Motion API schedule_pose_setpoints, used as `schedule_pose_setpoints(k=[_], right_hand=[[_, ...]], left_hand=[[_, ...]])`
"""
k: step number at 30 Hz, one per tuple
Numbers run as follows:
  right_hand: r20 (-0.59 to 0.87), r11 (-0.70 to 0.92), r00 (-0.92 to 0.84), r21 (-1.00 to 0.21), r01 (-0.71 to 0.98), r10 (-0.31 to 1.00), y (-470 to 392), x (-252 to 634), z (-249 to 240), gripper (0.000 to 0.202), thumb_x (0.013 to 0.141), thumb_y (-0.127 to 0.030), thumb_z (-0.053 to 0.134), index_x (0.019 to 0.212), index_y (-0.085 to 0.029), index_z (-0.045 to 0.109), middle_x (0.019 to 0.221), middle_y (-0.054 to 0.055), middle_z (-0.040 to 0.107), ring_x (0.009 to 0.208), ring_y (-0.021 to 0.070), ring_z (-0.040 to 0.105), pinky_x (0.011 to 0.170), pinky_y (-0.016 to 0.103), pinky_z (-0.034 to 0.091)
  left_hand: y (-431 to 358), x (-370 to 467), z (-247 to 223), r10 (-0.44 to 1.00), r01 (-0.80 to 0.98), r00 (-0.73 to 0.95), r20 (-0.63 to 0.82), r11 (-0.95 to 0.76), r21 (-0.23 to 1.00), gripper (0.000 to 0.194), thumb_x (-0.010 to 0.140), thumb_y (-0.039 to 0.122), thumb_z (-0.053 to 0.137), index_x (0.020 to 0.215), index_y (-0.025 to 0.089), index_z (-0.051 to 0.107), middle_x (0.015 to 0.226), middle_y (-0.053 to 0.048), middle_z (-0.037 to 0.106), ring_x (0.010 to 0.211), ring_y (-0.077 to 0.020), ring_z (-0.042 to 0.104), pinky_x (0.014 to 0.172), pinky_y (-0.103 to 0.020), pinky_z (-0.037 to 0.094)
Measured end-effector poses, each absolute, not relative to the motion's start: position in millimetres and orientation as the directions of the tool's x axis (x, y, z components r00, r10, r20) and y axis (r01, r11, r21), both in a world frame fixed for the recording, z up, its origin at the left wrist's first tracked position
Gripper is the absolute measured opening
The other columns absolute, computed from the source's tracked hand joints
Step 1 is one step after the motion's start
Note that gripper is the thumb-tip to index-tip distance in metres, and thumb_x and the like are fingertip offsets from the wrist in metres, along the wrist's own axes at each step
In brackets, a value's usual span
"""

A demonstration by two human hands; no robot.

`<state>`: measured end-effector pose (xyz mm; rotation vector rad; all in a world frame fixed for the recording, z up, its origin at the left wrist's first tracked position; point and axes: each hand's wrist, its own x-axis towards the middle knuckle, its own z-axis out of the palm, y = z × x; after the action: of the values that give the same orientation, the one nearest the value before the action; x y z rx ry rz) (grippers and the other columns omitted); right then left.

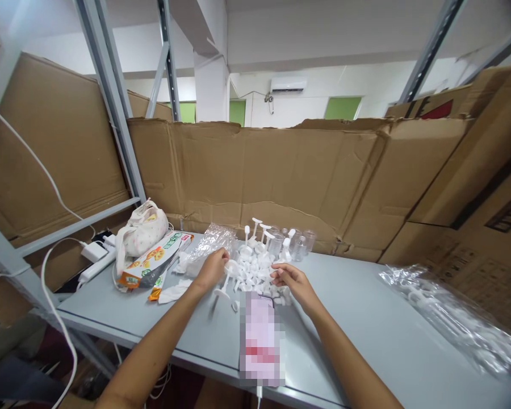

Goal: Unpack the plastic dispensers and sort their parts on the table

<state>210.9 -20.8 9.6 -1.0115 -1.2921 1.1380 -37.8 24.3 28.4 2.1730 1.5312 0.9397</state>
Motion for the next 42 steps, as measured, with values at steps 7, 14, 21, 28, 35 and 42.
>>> schedule_pose_setpoints(k=[7, 14, 21, 28, 35, 42], right_hand=[[0.171, 0.166, -0.061, -0.984, -0.070, 0.983, -21.1, 210.6, 8.5, 0.041, 0.067, -0.053, 0.064, 0.088, -0.017, 0.063, 0.073, 0.004, 0.065, 0.063, 0.0167, 0.062, 0.063, 0.032, 0.047], [0.167, 0.162, -0.071, -0.984, -0.068, 0.983, -19.8, 210.4, 7.0, 0.042, 0.066, -0.054, 0.065, 0.088, -0.018, 0.064, 0.073, 0.003, 0.065, 0.063, 0.0165, 0.062, 0.062, 0.031, 0.047], [0.169, 0.164, -0.083, -0.984, -0.067, 0.982, -20.4, 210.4, 7.4, 0.041, 0.066, -0.053, 0.065, 0.088, -0.018, 0.064, 0.073, 0.003, 0.064, 0.062, 0.0159, 0.061, 0.062, 0.031, 0.047], [0.181, 0.178, -0.095, -0.983, -0.043, 0.979, -18.9, 210.9, 4.4, 0.041, 0.068, -0.054, 0.063, 0.089, -0.018, 0.063, 0.075, 0.004, 0.065, 0.063, 0.0162, 0.061, 0.063, 0.031, 0.047], [0.285, 0.291, -0.078, -0.954, 0.071, 0.955, -20.2, 209.1, 3.0, 0.038, 0.079, -0.049, 0.052, 0.099, -0.018, 0.059, 0.080, 0.006, 0.064, 0.066, 0.0176, 0.062, 0.065, 0.035, 0.050], [0.856, 0.667, -0.118, -0.297, 0.684, 0.503, -30.0, 204.6, 3.9, 0.049, 0.078, -0.022, 0.055, 0.126, -0.030, 0.044, 0.134, 0.009, 0.039, 0.123, 0.0287, 0.038, 0.093, 0.048, 0.040]], left_hand=[[19.5, -37.7, 32.4, 0.918, 0.588, 0.176, 0.356, -0.388, 0.710, 0.018, 0.078, 0.013, 0.035, 0.080, 0.019, 0.051, 0.074, 0.001, 0.057, 0.062, -0.0118, 0.052, 0.063, -0.023, 0.039], [-6.6, -36.6, 32.0, 0.921, 0.809, 0.303, 0.243, -0.384, 0.445, 0.017, 0.078, 0.038, 0.050, 0.079, 0.020, 0.052, 0.075, -0.001, 0.061, 0.071, -0.0175, 0.056, 0.061, -0.025, 0.035], [-19.3, -30.4, 24.0, 0.931, 0.893, 0.326, 0.167, -0.361, 0.269, 0.015, 0.076, 0.034, 0.054, 0.081, 0.020, 0.051, 0.085, -0.004, 0.062, 0.078, -0.0209, 0.058, 0.061, -0.026, 0.033], [-24.1, -30.8, 15.7, 0.922, 0.874, 0.361, 0.138, -0.386, 0.294, 0.021, 0.079, 0.017, 0.045, 0.100, 0.021, 0.046, 0.095, -0.006, 0.061, 0.085, -0.0213, 0.058, 0.068, -0.027, 0.037], [-43.7, -30.5, 38.0, 0.893, 0.831, 0.289, 0.344, -0.413, 0.374, 0.021, 0.084, 0.013, 0.033, 0.100, 0.019, 0.045, 0.099, -0.007, 0.052, 0.084, -0.0192, 0.054, 0.073, -0.030, 0.040], [-76.8, -13.7, 76.7, 0.805, 0.450, 0.515, 0.294, -0.546, 0.707, 0.011, 0.081, 0.025, 0.048, 0.090, 0.020, 0.051, 0.090, -0.002, 0.056, 0.073, -0.0124, 0.053, 0.069, -0.024, 0.044]])
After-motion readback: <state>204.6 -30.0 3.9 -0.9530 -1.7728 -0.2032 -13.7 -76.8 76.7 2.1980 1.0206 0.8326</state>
